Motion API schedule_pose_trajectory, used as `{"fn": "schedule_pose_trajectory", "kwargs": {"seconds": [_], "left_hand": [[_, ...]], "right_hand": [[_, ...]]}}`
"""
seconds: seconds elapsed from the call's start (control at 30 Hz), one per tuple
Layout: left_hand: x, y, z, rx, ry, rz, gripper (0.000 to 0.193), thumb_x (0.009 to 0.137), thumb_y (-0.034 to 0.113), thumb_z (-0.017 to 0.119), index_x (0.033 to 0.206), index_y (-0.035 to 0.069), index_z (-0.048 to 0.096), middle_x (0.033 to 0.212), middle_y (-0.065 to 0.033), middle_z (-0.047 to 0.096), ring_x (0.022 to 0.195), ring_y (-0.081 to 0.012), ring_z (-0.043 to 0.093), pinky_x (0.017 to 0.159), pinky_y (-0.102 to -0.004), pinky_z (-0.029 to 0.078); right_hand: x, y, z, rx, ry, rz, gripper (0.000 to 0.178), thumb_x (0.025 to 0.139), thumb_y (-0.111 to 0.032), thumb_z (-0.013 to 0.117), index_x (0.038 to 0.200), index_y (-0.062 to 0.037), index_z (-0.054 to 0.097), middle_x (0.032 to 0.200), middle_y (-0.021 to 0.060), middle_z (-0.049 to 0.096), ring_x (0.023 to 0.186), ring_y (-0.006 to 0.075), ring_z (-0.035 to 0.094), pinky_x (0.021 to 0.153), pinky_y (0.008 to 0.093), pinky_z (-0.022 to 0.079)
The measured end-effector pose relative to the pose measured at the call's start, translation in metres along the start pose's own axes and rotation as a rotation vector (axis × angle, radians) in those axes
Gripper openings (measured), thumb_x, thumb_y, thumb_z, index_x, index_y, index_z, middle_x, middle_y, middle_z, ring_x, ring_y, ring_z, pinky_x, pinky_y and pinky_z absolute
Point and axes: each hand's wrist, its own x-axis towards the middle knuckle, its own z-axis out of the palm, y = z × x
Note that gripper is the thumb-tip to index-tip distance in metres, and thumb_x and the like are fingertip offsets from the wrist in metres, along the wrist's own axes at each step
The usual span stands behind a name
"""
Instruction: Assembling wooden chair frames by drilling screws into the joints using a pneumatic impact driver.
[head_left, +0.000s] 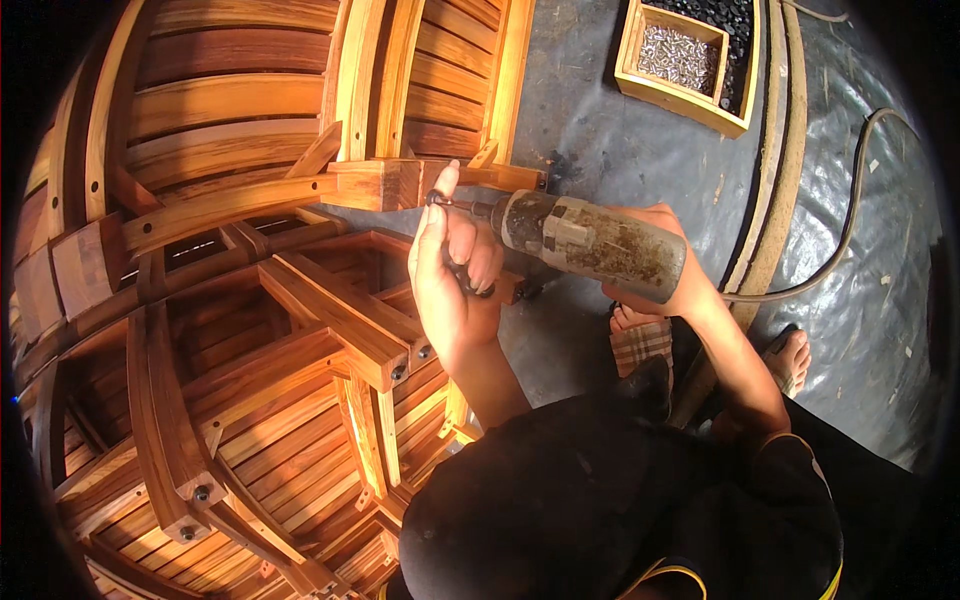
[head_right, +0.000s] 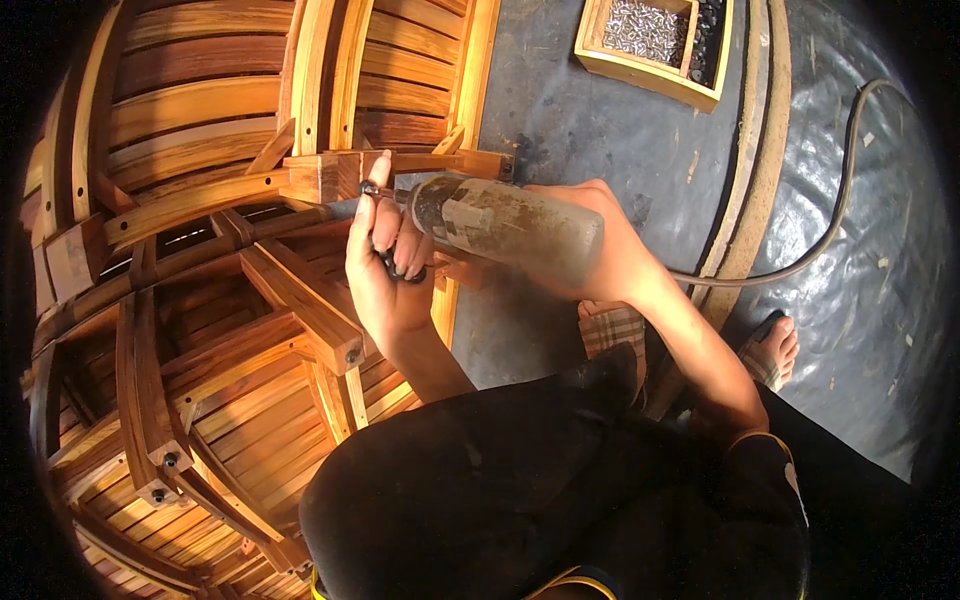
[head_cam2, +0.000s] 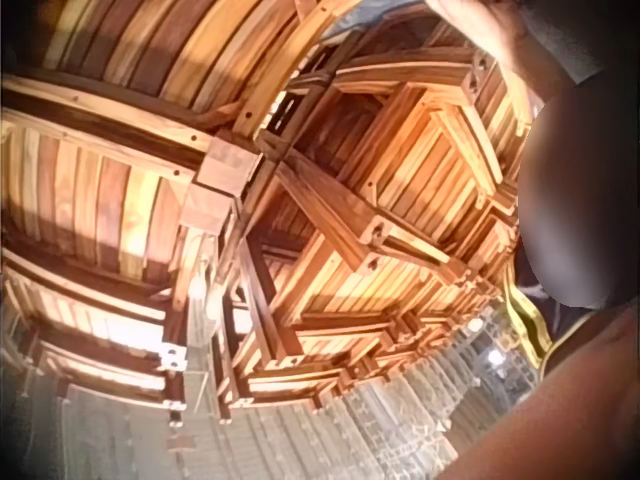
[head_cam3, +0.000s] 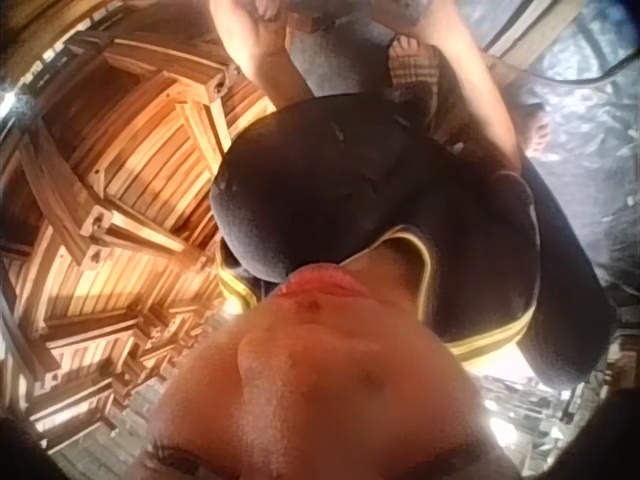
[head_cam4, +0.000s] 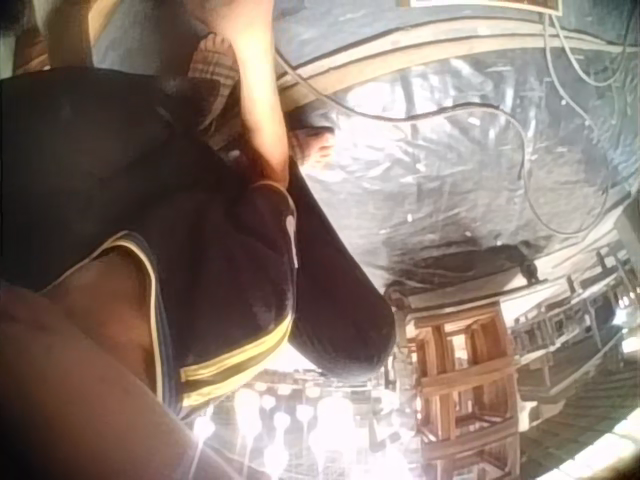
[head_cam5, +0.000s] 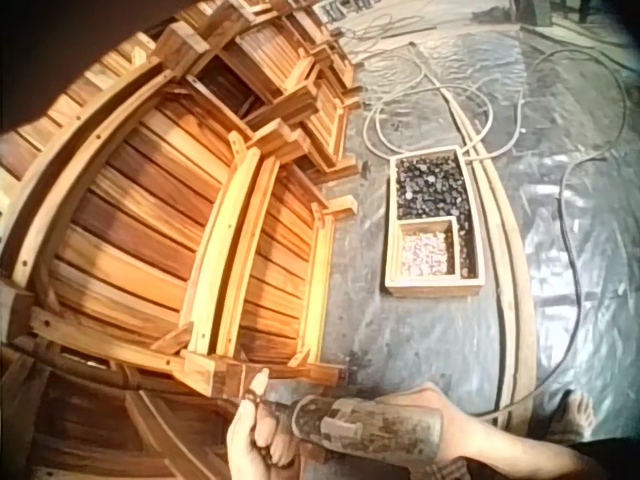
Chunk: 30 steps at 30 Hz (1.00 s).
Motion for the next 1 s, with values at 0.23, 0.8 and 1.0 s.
{"fn": "schedule_pose_trajectory", "kwargs": {"seconds": [0.23, 0.8, 1.0], "left_hand": [[0.000, 0.006, -0.006, -0.202, -0.016, 0.000, 0.036, 0.093, 0.014, 0.040, 0.127, 0.001, 0.038, 0.058, 0.0027, 0.032, 0.042, -0.0066, 0.028, 0.036, -0.0197, 0.026], [0.000, 0.005, -0.006, -0.226, 0.000, 0.008, 0.033, 0.094, 0.013, 0.040, 0.125, 0.003, 0.040, 0.058, 0.0030, 0.034, 0.041, -0.0065, 0.028, 0.036, -0.0199, 0.026], [-0.010, 0.001, -0.005, -0.163, 0.044, -0.054, 0.034, 0.092, 0.016, 0.041, 0.124, 0.003, 0.041, 0.056, 0.0042, 0.033, 0.040, -0.0060, 0.027, 0.036, -0.0201, 0.024]], "right_hand": [[0.007, -0.003, 0.021, -0.069, 0.064, -0.046, 0.034, 0.053, -0.001, 0.062, 0.087, -0.0006, 0.060, 0.076, 0.0138, 0.061, 0.062, 0.0311, 0.058, 0.059, 0.0294, 0.048], [0.012, -0.002, 0.024, -0.031, 0.056, 0.013, 0.033, 0.055, 0.000, 0.060, 0.088, 0.0003, 0.060, 0.074, 0.0133, 0.062, 0.059, 0.0254, 0.058, 0.059, 0.0286, 0.048], [0.010, -0.003, 0.024, 0.067, 0.062, 0.066, 0.027, 0.055, 0.000, 0.060, 0.082, 0.0003, 0.059, 0.070, 0.0120, 0.061, 0.057, 0.0267, 0.056, 0.057, 0.0286, 0.047]]}}
